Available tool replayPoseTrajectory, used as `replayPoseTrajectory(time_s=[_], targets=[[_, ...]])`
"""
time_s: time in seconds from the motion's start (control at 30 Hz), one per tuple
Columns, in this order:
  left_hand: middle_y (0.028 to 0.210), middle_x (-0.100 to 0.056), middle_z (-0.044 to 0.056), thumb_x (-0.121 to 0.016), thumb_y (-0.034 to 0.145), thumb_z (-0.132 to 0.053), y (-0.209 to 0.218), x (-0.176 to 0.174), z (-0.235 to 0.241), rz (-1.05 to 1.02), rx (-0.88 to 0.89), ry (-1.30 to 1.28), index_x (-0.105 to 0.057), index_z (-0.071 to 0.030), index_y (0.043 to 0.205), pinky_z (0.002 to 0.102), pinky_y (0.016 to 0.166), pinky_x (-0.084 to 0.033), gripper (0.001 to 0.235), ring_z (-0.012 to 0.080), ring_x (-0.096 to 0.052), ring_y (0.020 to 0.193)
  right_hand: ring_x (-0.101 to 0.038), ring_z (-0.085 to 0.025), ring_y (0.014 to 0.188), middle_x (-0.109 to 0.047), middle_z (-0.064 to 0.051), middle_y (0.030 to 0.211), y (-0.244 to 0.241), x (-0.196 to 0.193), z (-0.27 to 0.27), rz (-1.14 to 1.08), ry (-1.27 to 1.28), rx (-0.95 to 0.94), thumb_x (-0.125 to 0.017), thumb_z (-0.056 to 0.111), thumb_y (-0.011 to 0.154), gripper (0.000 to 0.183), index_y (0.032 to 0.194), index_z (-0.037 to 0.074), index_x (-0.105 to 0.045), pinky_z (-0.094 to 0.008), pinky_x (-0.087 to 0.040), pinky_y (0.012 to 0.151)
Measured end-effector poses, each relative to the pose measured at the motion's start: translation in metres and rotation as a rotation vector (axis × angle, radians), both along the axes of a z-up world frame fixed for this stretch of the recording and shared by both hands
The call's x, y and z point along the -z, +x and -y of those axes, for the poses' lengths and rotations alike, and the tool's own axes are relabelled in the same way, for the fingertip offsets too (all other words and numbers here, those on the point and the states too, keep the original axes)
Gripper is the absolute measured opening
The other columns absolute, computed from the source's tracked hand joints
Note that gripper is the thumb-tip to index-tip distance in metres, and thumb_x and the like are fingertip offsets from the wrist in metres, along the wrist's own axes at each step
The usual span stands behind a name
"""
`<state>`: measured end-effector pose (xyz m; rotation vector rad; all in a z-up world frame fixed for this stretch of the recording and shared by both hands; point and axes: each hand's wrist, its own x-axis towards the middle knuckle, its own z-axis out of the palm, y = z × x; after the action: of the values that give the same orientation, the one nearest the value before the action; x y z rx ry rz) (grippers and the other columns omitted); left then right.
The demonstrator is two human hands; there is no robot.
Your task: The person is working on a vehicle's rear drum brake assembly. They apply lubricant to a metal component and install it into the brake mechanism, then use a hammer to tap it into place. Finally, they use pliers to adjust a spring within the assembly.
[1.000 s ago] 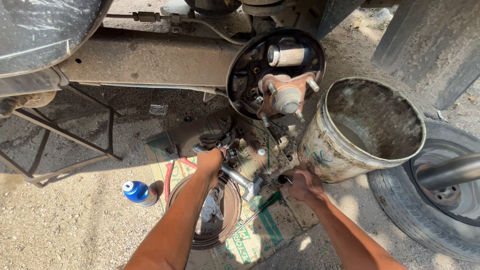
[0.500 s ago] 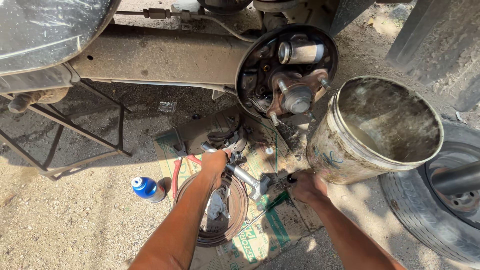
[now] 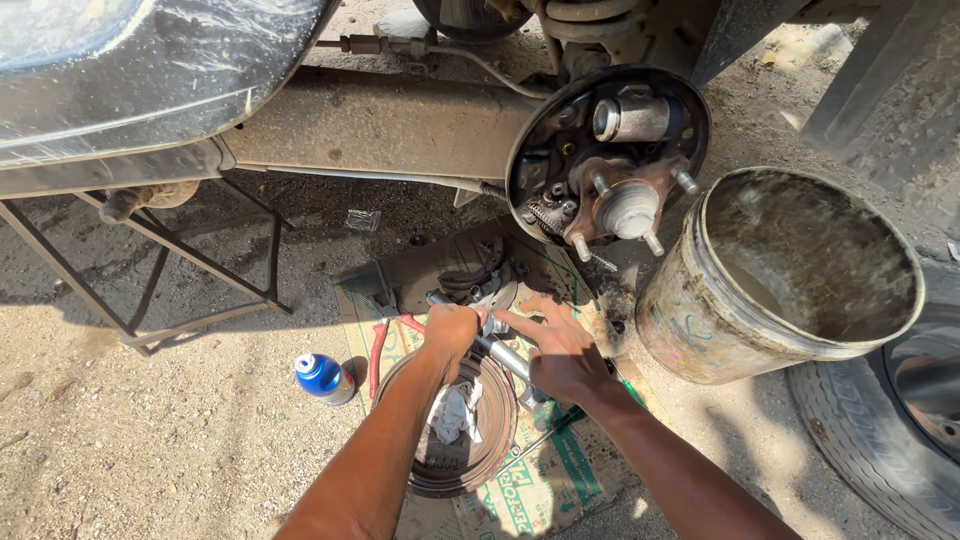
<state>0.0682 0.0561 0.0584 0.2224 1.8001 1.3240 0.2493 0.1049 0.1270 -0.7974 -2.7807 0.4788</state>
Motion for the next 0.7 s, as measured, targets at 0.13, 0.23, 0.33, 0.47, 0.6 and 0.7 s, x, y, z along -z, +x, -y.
replayPoseTrajectory(time_s=[0.13,0.23,0.33,0.47,0.6,0.7], targets=[[0.074,-0.069,0.008,-0.070,0.084,-0.013,0.004,0.006,-0.002,-0.167,0.143,0.119,-0.074,0.003,0.080,0.035,0.067,-0.047,0.017,0.0178,-0.060,0.072,-0.059,-0.025,0.114,-0.060,-0.007,0.123,-0.008,0.033,-0.020,-0.112,-0.233,0.053,-0.063,-0.013,0.064,0.075,0.129,0.024,-0.068,-0.036,-0.052,0.093],[0.072,-0.069,0.006,-0.069,0.083,-0.009,0.008,0.014,-0.005,-0.300,0.208,0.243,-0.074,0.000,0.080,0.034,0.067,-0.047,0.011,0.0160,-0.059,0.070,-0.057,-0.022,0.083,-0.063,-0.010,0.100,-0.015,0.059,-0.046,-0.116,-0.527,0.140,-0.072,-0.009,0.063,0.065,0.124,0.014,-0.068,-0.036,-0.047,0.073],[0.071,-0.069,0.008,-0.068,0.084,-0.007,0.009,0.016,-0.003,-0.512,0.298,0.350,-0.072,0.000,0.082,0.035,0.066,-0.049,0.008,0.0161,-0.060,0.069,-0.045,-0.017,0.058,-0.058,-0.008,0.076,-0.014,0.062,-0.061,0.013,-0.904,0.275,-0.073,-0.009,0.065,0.058,0.119,0.010,-0.071,-0.037,-0.033,0.052],[0.073,-0.071,0.010,-0.066,0.083,-0.007,0.011,0.003,0.002,-0.561,0.342,0.399,-0.070,0.000,0.082,0.035,0.066,-0.051,0.008,0.0167,-0.064,0.069,-0.049,-0.014,0.058,-0.064,-0.004,0.078,-0.018,0.061,-0.061,0.065,-0.929,0.267,-0.078,-0.008,0.060,0.051,0.110,0.006,-0.076,-0.034,-0.035,0.052],[0.077,-0.068,0.013,-0.070,0.081,-0.012,0.015,-0.006,0.004,-0.791,0.322,0.286,-0.073,-0.001,0.083,0.036,0.067,-0.049,0.012,0.0205,-0.060,0.070,-0.063,-0.021,0.094,-0.066,-0.016,0.110,-0.019,0.052,-0.051,-0.057,-0.318,0.050,-0.089,0.003,0.055,0.064,0.116,0.000,-0.069,-0.029,-0.050,0.077],[0.074,-0.067,0.012,-0.074,0.080,-0.018,0.016,-0.004,-0.010,-0.624,0.089,0.085,-0.072,-0.002,0.077,0.036,0.069,-0.048,0.017,0.0207,-0.060,0.072,-0.053,-0.032,0.120,-0.057,-0.016,0.135,-0.016,0.040,-0.011,-0.062,0.038,0.131,-0.078,0.006,0.068,0.068,0.134,0.009,-0.064,-0.039,-0.048,0.095]])
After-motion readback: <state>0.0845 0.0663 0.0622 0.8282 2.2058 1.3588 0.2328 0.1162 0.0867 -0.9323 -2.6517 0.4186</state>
